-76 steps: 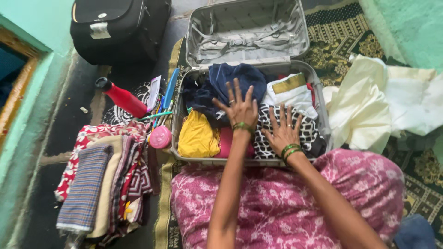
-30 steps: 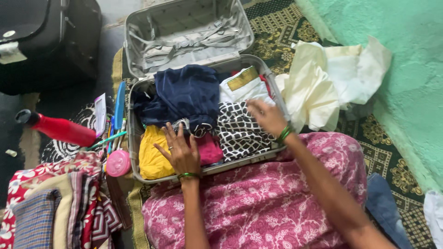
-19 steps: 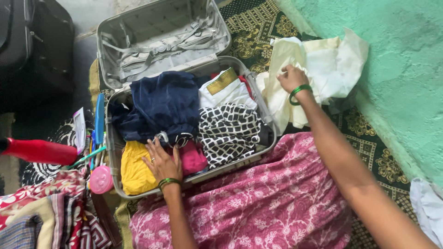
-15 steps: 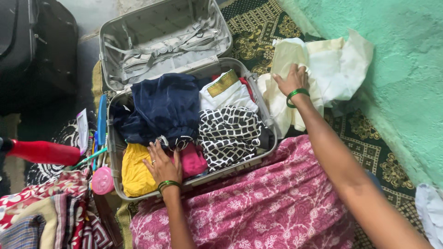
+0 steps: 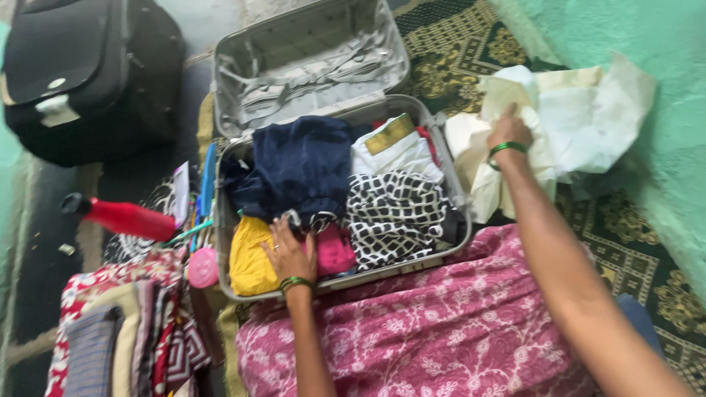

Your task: The person folds various pieces of clothing and places them into an open suitcase. They handle a pink cloth, a yellow garment, a white cloth, a black and white patterned cloth, and a dark blue cloth, arranging them neatly inside the suitcase.

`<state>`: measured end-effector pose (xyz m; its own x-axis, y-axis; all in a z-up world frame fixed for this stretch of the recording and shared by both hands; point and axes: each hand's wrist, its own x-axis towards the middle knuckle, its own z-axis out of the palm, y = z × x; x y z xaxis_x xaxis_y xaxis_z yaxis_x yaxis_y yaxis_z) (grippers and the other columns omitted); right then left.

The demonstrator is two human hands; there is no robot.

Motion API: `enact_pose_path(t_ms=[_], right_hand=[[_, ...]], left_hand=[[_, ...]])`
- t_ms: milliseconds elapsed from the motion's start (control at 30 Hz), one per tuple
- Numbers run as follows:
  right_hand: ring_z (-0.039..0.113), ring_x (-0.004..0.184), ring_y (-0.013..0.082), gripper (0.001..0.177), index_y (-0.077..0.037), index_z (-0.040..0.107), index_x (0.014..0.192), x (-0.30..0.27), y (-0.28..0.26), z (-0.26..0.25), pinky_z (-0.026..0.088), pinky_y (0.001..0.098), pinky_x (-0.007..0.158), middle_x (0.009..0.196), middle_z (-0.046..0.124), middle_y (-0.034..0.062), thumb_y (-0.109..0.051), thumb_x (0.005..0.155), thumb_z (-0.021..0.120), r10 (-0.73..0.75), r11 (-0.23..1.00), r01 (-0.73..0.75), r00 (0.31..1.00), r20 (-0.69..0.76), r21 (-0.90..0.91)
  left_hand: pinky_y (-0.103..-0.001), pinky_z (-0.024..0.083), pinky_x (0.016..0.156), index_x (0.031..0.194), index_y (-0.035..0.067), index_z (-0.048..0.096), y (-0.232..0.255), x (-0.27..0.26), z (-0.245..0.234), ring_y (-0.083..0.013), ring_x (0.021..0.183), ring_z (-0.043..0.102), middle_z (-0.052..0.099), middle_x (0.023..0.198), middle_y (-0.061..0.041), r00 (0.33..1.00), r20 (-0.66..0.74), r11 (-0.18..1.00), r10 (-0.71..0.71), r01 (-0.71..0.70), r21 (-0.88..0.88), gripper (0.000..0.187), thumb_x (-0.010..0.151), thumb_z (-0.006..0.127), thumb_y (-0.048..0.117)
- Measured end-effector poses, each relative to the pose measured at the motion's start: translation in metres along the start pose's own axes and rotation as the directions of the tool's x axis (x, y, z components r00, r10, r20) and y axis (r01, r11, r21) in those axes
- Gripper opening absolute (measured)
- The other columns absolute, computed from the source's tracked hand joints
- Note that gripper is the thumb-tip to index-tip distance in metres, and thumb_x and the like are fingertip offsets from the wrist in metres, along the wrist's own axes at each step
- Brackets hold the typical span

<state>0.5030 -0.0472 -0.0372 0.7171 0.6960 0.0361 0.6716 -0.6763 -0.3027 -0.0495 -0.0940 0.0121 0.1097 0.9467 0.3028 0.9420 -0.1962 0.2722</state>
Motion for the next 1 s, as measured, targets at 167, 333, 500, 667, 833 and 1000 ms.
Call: enact_pose_path(t_ms=[167, 333, 500, 667, 833, 1000], right_hand=[[0.069, 0.091, 0.0481, 0.018, -0.004, 0.07, 0.102, -0.016, 0.004, -0.068, 0.056, 0.0539, 0.081, 0.099, 0.072, 0.0279, -0.008, 0.084, 0.07, -0.094, 0.989, 0.115, 0.976, -0.198, 0.095], [0.069, 0.092, 0.0353, 0.01, -0.002, 0.068, 0.106, -0.038, -0.001, -0.11, 0.054, 0.0442, 0.08, 0.099, 0.073, 0.0182, -0.012, 0.105, 0.069, -0.317, 0.807, 0.404, 0.912, -0.262, 0.431], [0.071, 0.1, 0.0118, 0.017, -0.014, 0.075, 0.115, -0.006, 0.045, -0.092, 0.055, 0.03, 0.086, 0.108, 0.077, -0.0008, -0.025, 0.106, 0.064, -0.205, 0.517, 0.146, 0.978, -0.043, 0.844], [0.065, 0.118, 0.0236, 0.029, -0.01, 0.069, 0.127, 0.022, 0.127, -0.064, 0.052, 0.0382, 0.103, 0.128, 0.071, 0.0104, -0.017, 0.1, 0.064, 0.498, 0.707, -0.252, 0.841, -0.212, 0.661], [0.059, 0.126, 0.0253, 0.039, -0.008, 0.061, 0.134, 0.03, 0.141, -0.041, 0.047, 0.0392, 0.109, 0.136, 0.064, 0.011, -0.028, 0.101, 0.055, 0.014, 0.217, -0.251, 0.967, 0.254, 0.943], [0.053, 0.133, 0.0271, 0.051, -0.007, 0.053, 0.141, 0.033, 0.143, -0.041, 0.043, 0.0402, 0.114, 0.145, 0.057, 0.0117, -0.04, 0.102, 0.046, -0.226, 0.104, -0.162, 0.957, 0.182, 0.981]], left_hand=[[-0.059, 0.017, 0.123, 0.155, 0.005, 0.034, 0.003, -0.002, 0.0, -0.0349, 0.15, 0.035, 0.042, 0.158, -0.022, 1.0, -0.019, 1.0, 0.0, -0.001, -0.024, 0.076, 0.095, 0.064, 0.039], [-0.058, 0.017, 0.123, 0.155, 0.004, 0.034, 0.001, -0.006, -0.003, -0.0347, 0.15, 0.035, 0.042, 0.159, -0.022, 1.0, -0.021, 0.999, -0.001, 0.0, -0.033, 0.076, 0.094, 0.065, 0.039], [-0.057, 0.017, 0.123, 0.155, 0.005, 0.036, -0.001, -0.004, -0.002, -0.0346, 0.15, 0.034, 0.041, 0.159, -0.022, 1.0, -0.023, 0.999, 0.013, -0.014, -0.045, 0.076, 0.094, 0.065, 0.04], [-0.059, 0.017, 0.123, 0.156, 0.004, 0.036, -0.006, -0.003, 0.003, -0.0348, 0.15, 0.035, 0.042, 0.159, -0.021, 1.0, -0.002, 0.999, 0.014, -0.014, -0.036, 0.076, 0.095, 0.064, 0.04], [-0.059, 0.017, 0.123, 0.156, 0.004, 0.037, -0.007, -0.003, 0.004, -0.0335, 0.151, 0.036, 0.042, 0.16, -0.02, 1.0, 0.004, 1.0, 0.013, -0.013, -0.026, 0.076, 0.097, 0.062, 0.044], [-0.058, 0.018, 0.123, 0.157, 0.004, 0.037, -0.007, -0.003, 0.004, -0.0318, 0.151, 0.036, 0.043, 0.161, -0.019, 1.0, 0.001, 1.0, 0.02, -0.02, 0.012, 0.076, 0.098, 0.059, 0.046]])
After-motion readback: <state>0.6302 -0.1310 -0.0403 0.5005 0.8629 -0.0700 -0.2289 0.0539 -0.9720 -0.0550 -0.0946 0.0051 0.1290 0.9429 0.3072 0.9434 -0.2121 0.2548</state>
